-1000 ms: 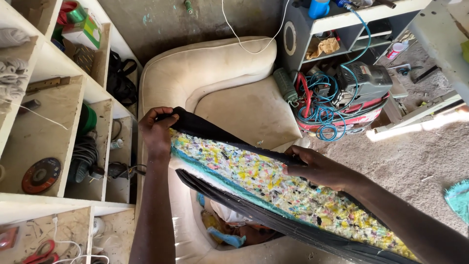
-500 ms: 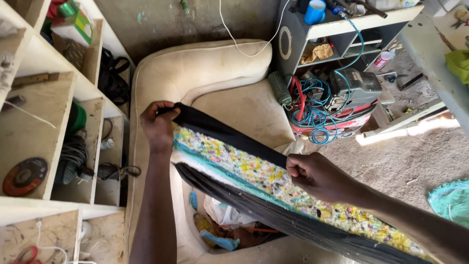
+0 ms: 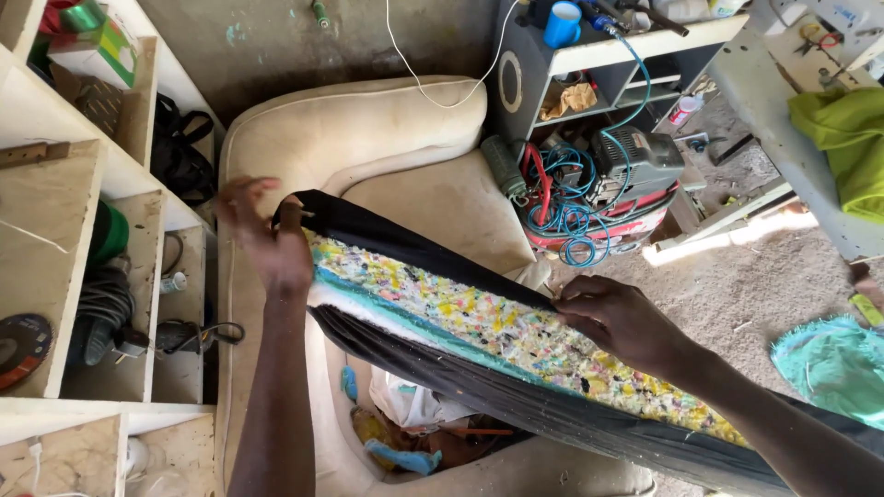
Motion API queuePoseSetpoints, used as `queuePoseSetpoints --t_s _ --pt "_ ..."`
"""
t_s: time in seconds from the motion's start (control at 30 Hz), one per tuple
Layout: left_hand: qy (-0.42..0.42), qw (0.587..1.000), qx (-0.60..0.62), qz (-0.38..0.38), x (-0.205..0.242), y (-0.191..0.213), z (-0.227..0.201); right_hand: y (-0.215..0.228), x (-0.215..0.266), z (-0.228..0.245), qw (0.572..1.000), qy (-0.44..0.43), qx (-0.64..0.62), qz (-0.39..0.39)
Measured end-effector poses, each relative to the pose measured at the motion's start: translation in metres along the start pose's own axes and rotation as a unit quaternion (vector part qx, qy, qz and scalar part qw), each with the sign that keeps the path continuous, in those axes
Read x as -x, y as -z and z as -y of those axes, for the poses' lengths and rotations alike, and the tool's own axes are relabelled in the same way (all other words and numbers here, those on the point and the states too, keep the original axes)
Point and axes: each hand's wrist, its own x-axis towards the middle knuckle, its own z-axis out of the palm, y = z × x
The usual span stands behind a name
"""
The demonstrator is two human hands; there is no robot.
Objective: The person is wrapping a black fabric cover over a long piece of upholstery foam, pulling it tight and smoothing it out.
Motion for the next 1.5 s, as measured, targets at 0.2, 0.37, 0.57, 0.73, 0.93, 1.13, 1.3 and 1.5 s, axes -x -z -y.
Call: queuePoseSetpoints --t_s 0.2,0.37,0.57,0.73,0.93,1.13,1.3,1.5 --pt "-0.188 0.976 -0.067 -0.081 0.036 -0.001 -0.038 -0.015 0.002 -0.032 0.989 0.008 0.006 -0.147" --pt "-0.115 0.969 -0.03 -0.217 0.166 -0.056 -0.055 -0.02 -0.001 -0.022 0.976 0.05 -0.004 -0.212" --pt "-0.296 0.947 -0.123 -0.029 0.273 -0.12 -0.051 -0.018 -0.004 -0.032 0.985 0.018 -0.021 -0.171" --pt "-0.286 0.931 -0.228 -0.013 0.255 -0.123 -0.077 -0.001 0.006 -0.021 0.981 0.003 -0.061 -0.182" --pt "-0.324 0.924 -0.198 -0.046 0.24 -0.137 -0.069 -0.007 0.013 -0.016 0.971 0.054 -0.11 -0.206" --pt "-0.337 0.926 -0.166 -0.037 0.245 -0.14 -0.052 -0.034 0.013 -0.016 0.979 0.116 0.008 -0.167" --pt "-0.317 0.942 -0.113 -0.012 0.234 -0.132 -0.059 -0.03 0.012 0.008 0.96 0.156 0.14 -0.185" --pt "-0.267 0.96 -0.014 0.079 0.226 -0.116 -0.07 -0.031 0.027 0.004 0.961 0.089 0.233 -0.118"
